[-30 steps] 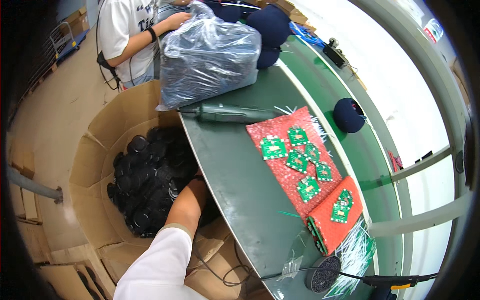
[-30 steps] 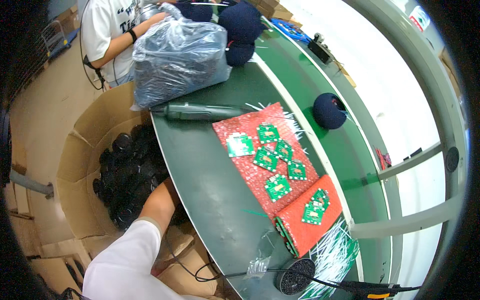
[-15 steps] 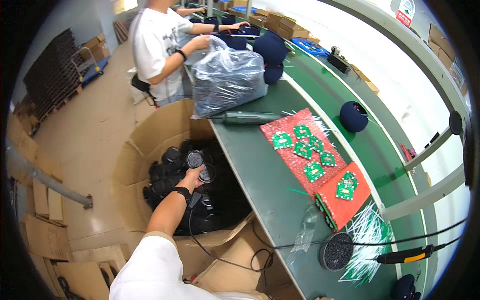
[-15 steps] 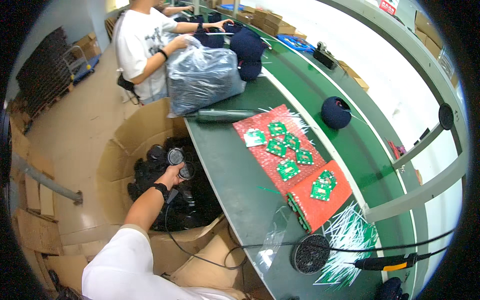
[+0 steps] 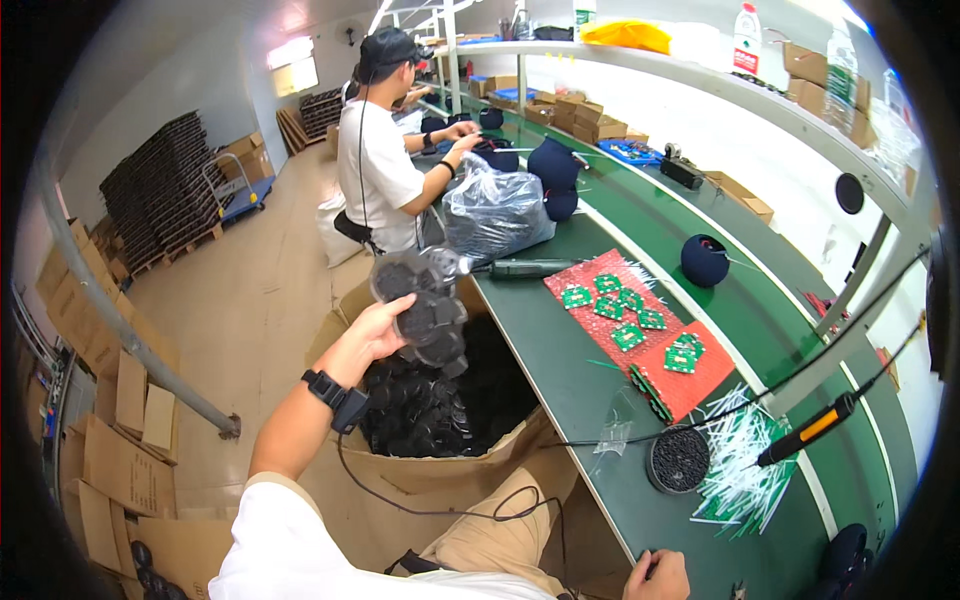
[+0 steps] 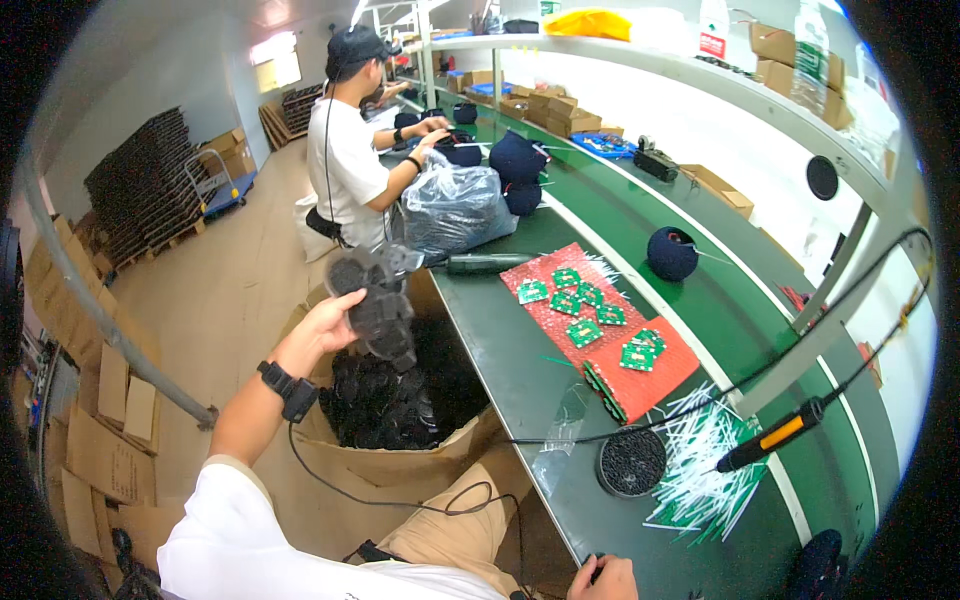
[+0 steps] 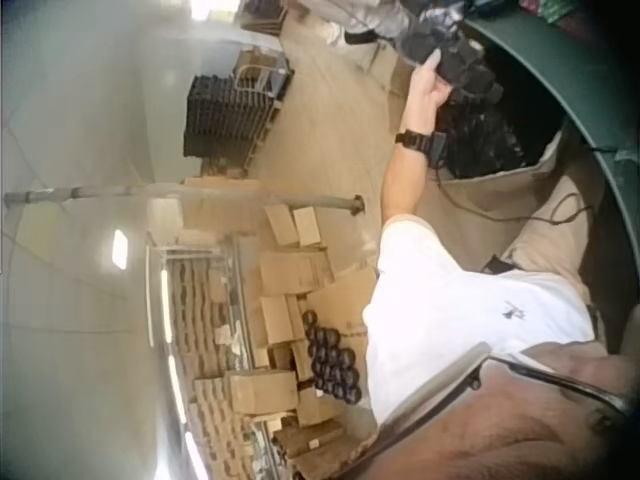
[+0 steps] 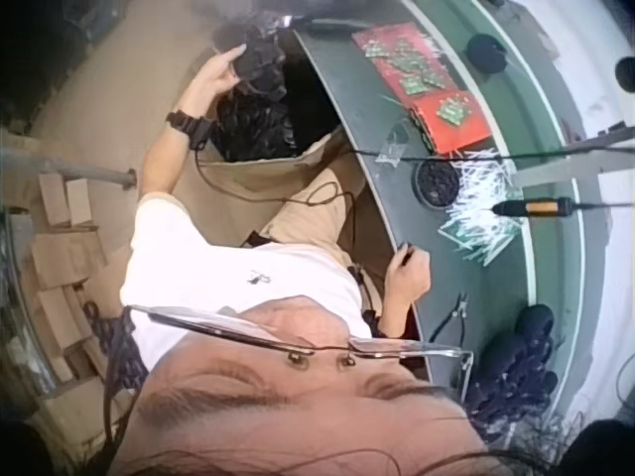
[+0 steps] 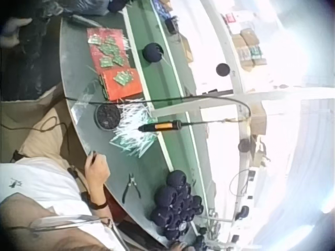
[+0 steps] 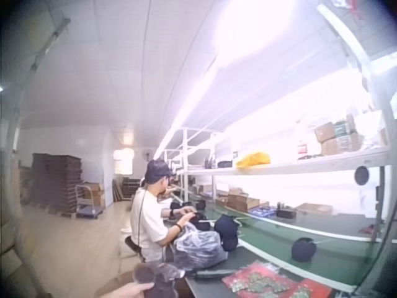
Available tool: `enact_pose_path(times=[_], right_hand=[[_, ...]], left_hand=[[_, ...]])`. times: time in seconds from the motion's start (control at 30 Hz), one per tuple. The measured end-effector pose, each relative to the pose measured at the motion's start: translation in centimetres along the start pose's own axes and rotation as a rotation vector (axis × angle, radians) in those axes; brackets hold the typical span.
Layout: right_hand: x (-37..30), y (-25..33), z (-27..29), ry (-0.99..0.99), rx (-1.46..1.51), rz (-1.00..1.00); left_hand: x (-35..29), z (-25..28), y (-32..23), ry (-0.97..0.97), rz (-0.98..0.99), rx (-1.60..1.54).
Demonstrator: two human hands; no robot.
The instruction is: Assembling small electronic components and wiring them into blue circular housings at a workstation.
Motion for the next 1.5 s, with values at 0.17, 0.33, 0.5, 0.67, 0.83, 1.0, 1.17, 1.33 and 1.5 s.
enact_pose_path(times=[0.17,0.33,0.5,0.67,0.83,1.0,1.17,1.33,1.5], right_hand=[[-0.3,-0.4,0.8,-0.029,0.068,-0.002],[-0.3,-0.6,1.6,-0.066,0.169,0.017],[-0.6,-1.2,1.6,-0.049,0.242,0.013],[-1.4,-2.4,-0.8,-0.076,0.333,0.033],[-1.5,-2.7,-0.7,-0.079,0.296,0.038],[-1.3,-2.3,-0.8,-0.088,0.281,0.057],[-1.4,-2.6,-1.3,-0.024,0.225,0.016],[-1.3,-2.2,-1.1,-0.042,0.209,0.019],[-1.1,-2.0,-1.3,-0.043,0.209,0.019]], left_hand=[[6.0,-12.2,3.1,0.125,0.090,-0.100],[11.3,-18.3,10.7,0.006,0.105,-0.157],[13.1,-17.6,14.5,-0.131,0.039,-0.041],[13.5,-14.8,9.9,-0.305,-0.314,0.841],[8.5,-20.0,6.7,-0.419,-0.595,1.289],[9.2,-19.0,5.5,-0.387,-0.738,1.038],[9.3,-18.7,5.5,-0.287,-0.704,0.683],[10.7,-17.0,5.8,-0.280,-0.545,0.502],[9.8,-17.6,5.1,-0.212,-0.620,0.499]])
Point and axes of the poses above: each hand's wrist, its own x-axis towards the middle knuckle, its own z-axis out of the back of the hand, y = z × x, the point moved 10 cm from there along x, towards the middle knuckle, and after that the axes turned 2 degrees about -y, right-handed, at the moved point
